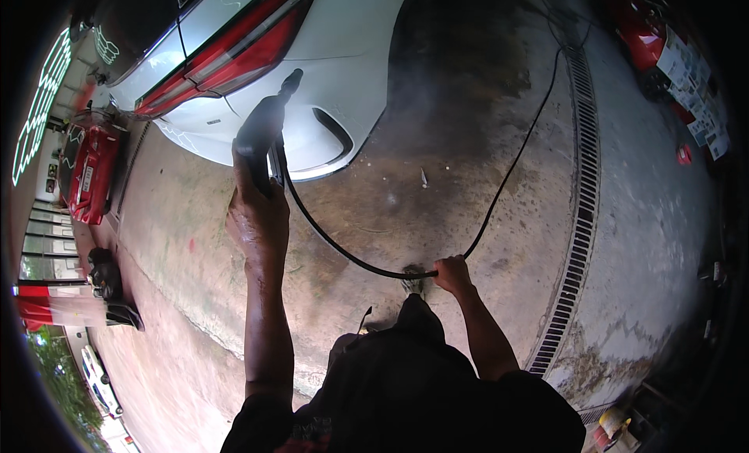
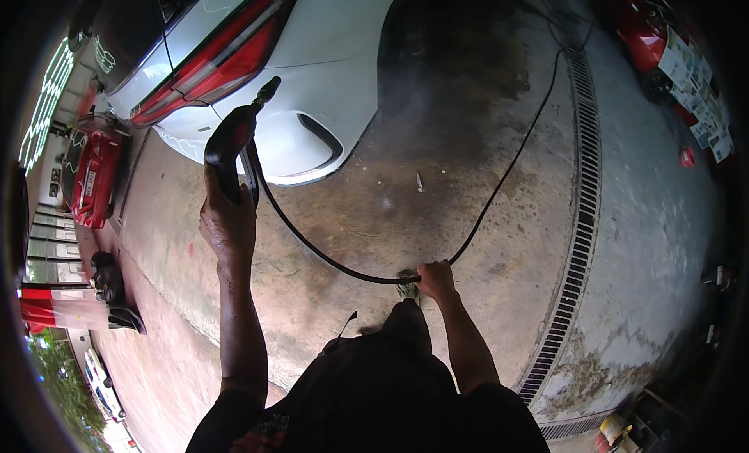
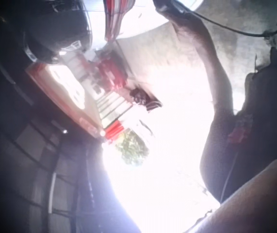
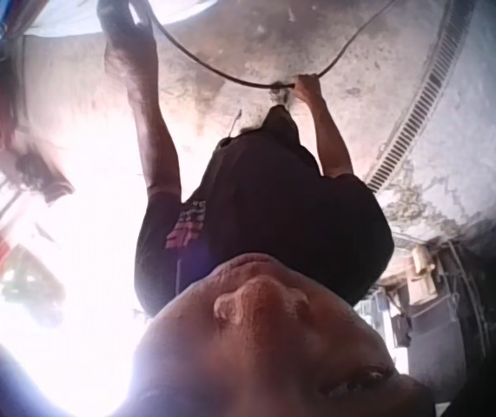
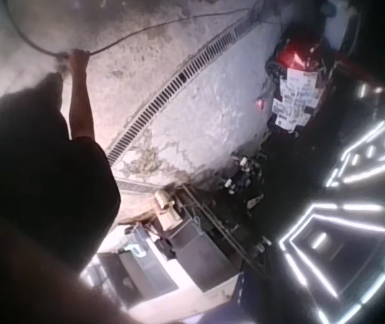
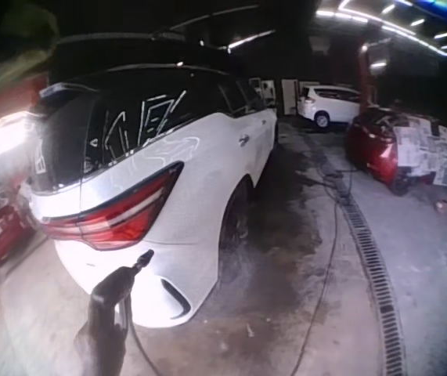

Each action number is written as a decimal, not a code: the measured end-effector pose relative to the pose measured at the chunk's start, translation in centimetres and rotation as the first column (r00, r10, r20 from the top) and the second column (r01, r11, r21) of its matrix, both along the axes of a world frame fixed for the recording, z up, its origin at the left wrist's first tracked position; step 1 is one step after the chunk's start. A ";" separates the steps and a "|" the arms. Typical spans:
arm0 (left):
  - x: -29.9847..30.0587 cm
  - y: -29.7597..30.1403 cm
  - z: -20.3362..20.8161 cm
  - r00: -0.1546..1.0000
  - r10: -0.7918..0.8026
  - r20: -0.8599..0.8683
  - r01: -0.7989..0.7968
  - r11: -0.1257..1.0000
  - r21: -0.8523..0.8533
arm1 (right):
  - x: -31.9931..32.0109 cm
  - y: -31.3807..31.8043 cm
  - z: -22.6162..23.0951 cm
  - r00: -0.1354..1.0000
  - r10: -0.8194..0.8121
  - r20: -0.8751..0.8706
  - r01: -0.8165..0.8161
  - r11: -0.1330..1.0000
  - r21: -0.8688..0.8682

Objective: The person uses a pressure washer to clean a white car, starting with the wheels and wheel wells, then moving to the side panels, rear bumper, and hood. The person systematically sprays water across the vehicle's exterior surfaces.

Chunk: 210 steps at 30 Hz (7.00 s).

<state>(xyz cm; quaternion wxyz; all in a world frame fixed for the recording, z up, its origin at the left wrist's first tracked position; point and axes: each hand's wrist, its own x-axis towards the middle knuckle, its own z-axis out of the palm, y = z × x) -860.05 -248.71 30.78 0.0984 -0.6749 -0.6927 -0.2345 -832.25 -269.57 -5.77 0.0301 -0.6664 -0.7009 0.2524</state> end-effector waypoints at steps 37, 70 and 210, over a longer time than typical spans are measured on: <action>-12.6 -8.5 8.4 0.887 0.195 0.419 -0.179 0.981 -0.078 | -0.6 4.8 6.9 0.968 0.235 -0.093 -0.239 0.971 -0.029; -63.4 -25.9 -13.2 0.626 0.270 0.732 -0.018 0.943 -0.333 | -23.3 -31.5 5.9 0.879 -0.244 0.410 0.129 0.949 0.287; -186.0 75.9 10.1 0.218 -0.827 0.518 0.888 0.389 0.246 | -215.5 50.3 13.4 0.684 -0.710 -0.166 0.724 0.690 0.028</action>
